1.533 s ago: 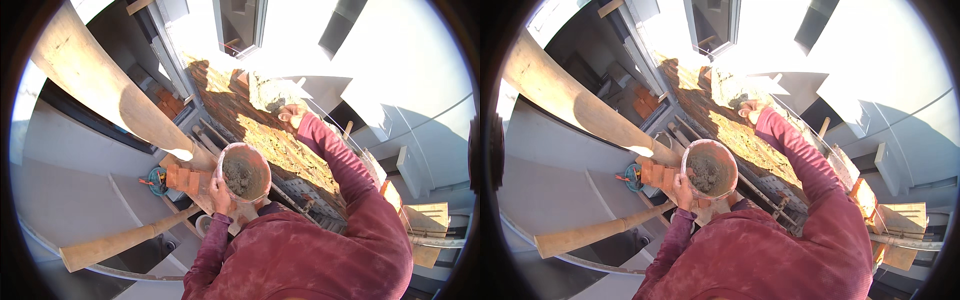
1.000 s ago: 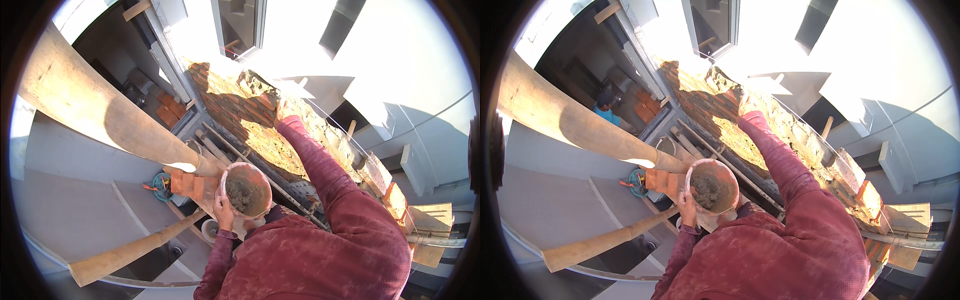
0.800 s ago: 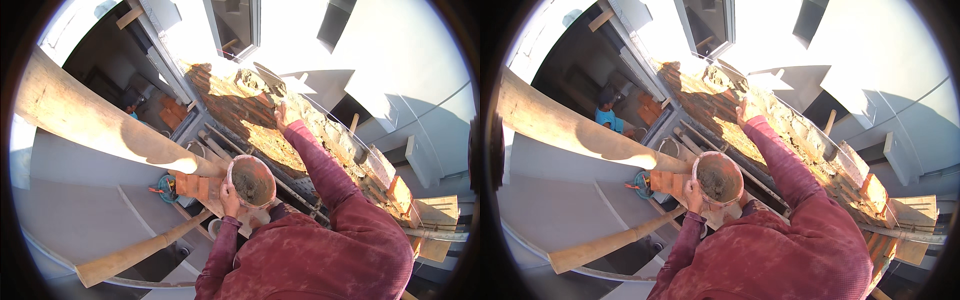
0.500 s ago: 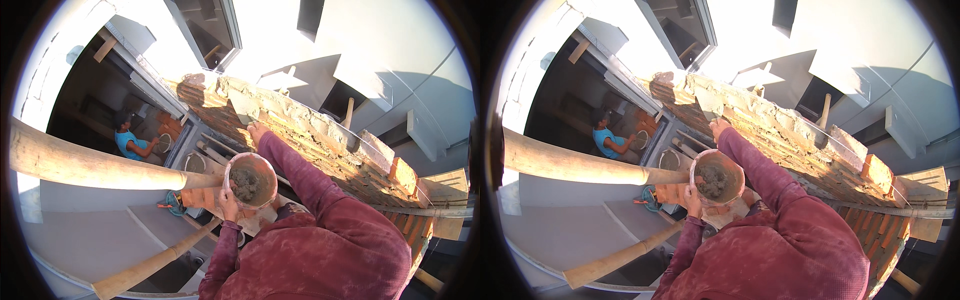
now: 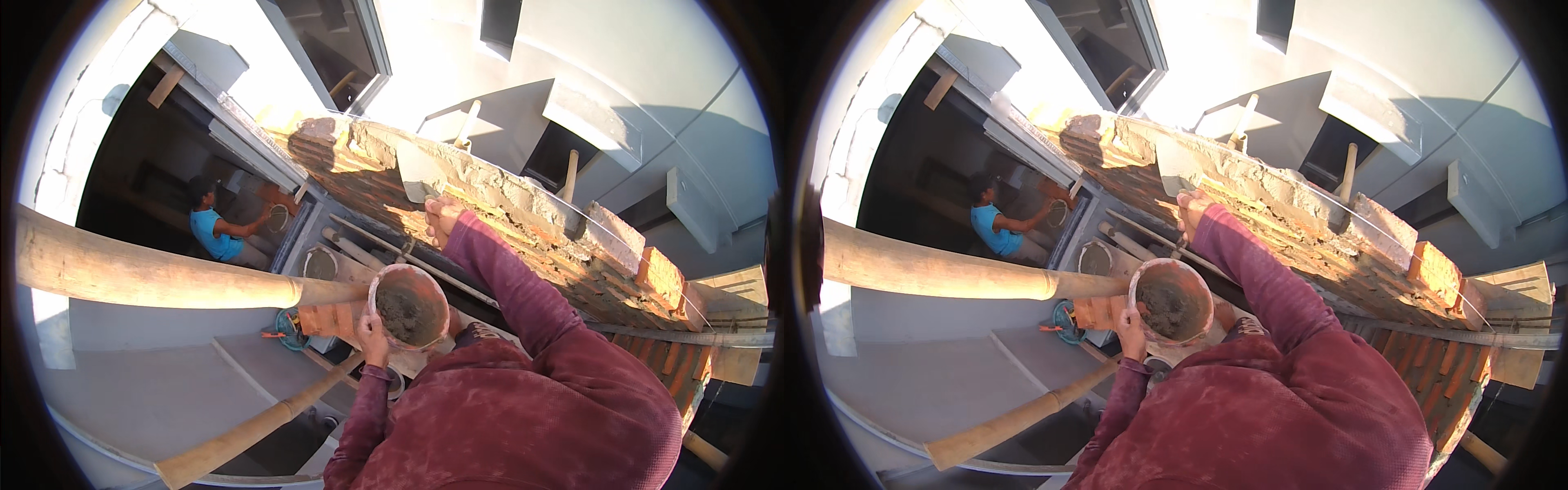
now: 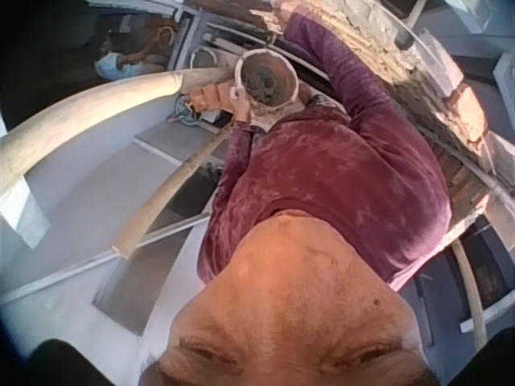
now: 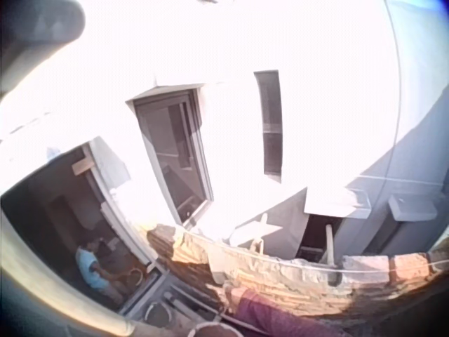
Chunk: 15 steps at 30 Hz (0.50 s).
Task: The person scoops mortar from a bucket using a trowel and spreads it onto a brick wall. They then pick up a brick, apply mortar to its side, and place it onto the wall, tapping it into position and scraping away excess mortar.
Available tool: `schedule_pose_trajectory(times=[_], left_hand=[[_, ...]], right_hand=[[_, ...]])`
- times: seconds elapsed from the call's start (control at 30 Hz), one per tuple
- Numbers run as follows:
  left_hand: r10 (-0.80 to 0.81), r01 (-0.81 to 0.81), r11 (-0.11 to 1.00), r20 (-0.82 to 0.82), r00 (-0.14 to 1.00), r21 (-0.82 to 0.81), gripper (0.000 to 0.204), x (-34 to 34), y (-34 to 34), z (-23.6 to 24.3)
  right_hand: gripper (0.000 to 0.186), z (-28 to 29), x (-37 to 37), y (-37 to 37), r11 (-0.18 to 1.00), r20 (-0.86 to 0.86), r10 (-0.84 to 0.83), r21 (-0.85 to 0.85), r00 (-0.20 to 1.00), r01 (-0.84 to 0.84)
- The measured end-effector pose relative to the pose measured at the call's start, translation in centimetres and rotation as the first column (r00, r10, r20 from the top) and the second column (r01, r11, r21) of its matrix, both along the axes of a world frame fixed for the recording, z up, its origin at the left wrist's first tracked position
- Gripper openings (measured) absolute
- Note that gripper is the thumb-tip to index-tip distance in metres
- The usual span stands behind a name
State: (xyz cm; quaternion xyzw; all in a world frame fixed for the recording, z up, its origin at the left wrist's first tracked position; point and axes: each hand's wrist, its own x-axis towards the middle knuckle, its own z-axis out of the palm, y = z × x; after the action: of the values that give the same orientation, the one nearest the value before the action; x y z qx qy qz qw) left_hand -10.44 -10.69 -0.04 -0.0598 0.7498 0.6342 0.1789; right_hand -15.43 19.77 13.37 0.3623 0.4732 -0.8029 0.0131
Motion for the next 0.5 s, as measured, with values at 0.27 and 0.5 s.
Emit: schedule_pose_trajectory(times=[0.27,0.5], left_hand=[[0.08,-0.08,0.997,0.013,0.997,0.009,0.033,2.0,-3.0,-0.5],[0.218,-0.233,0.946,-0.091,0.972,-0.226,0.043,6.1,-8.9,-2.2]], right_hand=[[0.018,3.1,8.7,-1.7,0.974,0.011,0.123,0.189,0.992,-0.123],[0.031,-0.2,21.1,-2.2,0.021,0.492,0.629,0.763,0.602,-0.646]])
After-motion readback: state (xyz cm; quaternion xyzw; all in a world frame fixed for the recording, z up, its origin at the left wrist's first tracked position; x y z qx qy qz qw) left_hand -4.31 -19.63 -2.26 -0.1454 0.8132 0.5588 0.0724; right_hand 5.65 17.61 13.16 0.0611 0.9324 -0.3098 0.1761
